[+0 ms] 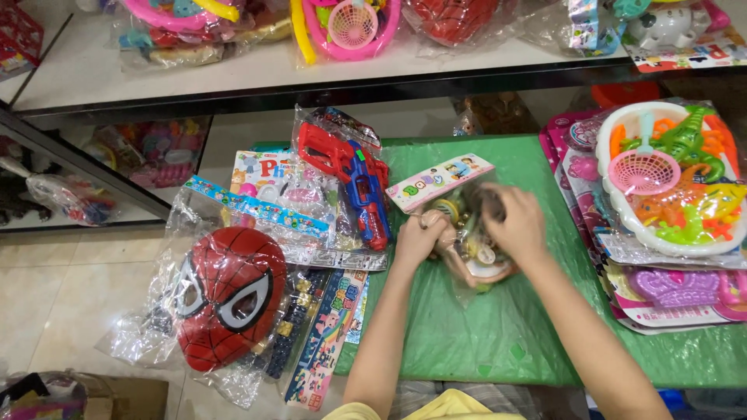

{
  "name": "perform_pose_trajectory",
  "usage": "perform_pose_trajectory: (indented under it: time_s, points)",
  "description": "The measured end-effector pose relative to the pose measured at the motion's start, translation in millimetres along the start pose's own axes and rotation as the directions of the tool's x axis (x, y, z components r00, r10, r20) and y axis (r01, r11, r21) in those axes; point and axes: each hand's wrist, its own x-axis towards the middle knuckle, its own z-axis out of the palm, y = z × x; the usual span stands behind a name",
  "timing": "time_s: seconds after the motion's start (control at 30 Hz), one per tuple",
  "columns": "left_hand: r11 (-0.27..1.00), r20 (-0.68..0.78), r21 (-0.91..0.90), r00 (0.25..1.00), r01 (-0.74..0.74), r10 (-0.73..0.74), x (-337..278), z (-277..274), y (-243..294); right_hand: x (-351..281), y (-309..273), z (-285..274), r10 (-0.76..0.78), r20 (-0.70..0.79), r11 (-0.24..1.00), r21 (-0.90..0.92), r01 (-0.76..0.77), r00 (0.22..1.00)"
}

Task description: Cleaning various toy products on a store shelf using a cloth.

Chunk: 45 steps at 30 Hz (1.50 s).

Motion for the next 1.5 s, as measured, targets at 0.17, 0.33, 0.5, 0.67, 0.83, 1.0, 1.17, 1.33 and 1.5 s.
perform_pose_trajectory:
  time_s: [0.17, 0.33, 0.5, 0.67, 0.83, 1.0, 1.17, 1.33, 1.5]
  points:
    - [1.0, -0.017, -0.005, 1.0, -0.001, 0.001, -5, 7, -3, 8, 83, 25, 0.227, 0.057, 0.969, -0.113, -0.219, 0.972]
    - [0.998, -0.071, -0.015, 0.996, -0.057, 0.056, -5, 14, -4, 7, 79, 26, 0.406, 0.065, 0.907, -0.153, -0.393, 0.912]
    - [1.0, -0.092, -0.021, 0.996, -0.016, 0.014, 3, 24, -21, 9, -26, -7, 0.027, 0.039, 0.964, 0.262, -0.036, 0.999]
    - [0.984, -0.152, 0.126, 0.977, -0.129, 0.147, 34, 33, -75, -6, -48, -12, -0.124, 0.113, 0.99, 0.081, 0.116, 0.986]
    - [0.987, -0.108, 0.119, 0.987, -0.109, 0.122, 21, 27, -50, -33, -37, -31, -0.326, 0.076, 0.933, 0.186, 0.308, 0.942]
    - [0.986, 0.051, 0.131, 0.994, -0.1, 0.094, 19, 19, -43, -41, -40, -37, -0.295, 0.282, 0.955, 0.133, 0.267, 0.913]
    - [0.985, 0.034, -0.009, 0.985, -0.171, 0.171, 18, 16, -37, -56, -56, -26, -0.224, 0.094, 0.975, 0.031, 0.222, 0.97]
    - [0.979, 0.018, -0.016, 0.979, -0.204, 0.204, 11, 16, -34, -56, -28, -27, -0.391, 0.182, 0.92, 0.083, 0.382, 0.902]
    - [0.959, 0.105, -0.235, 0.977, -0.159, 0.188, 21, 22, -45, -53, 19, -17, 0.098, -0.026, 0.984, 0.155, -0.093, 0.995]
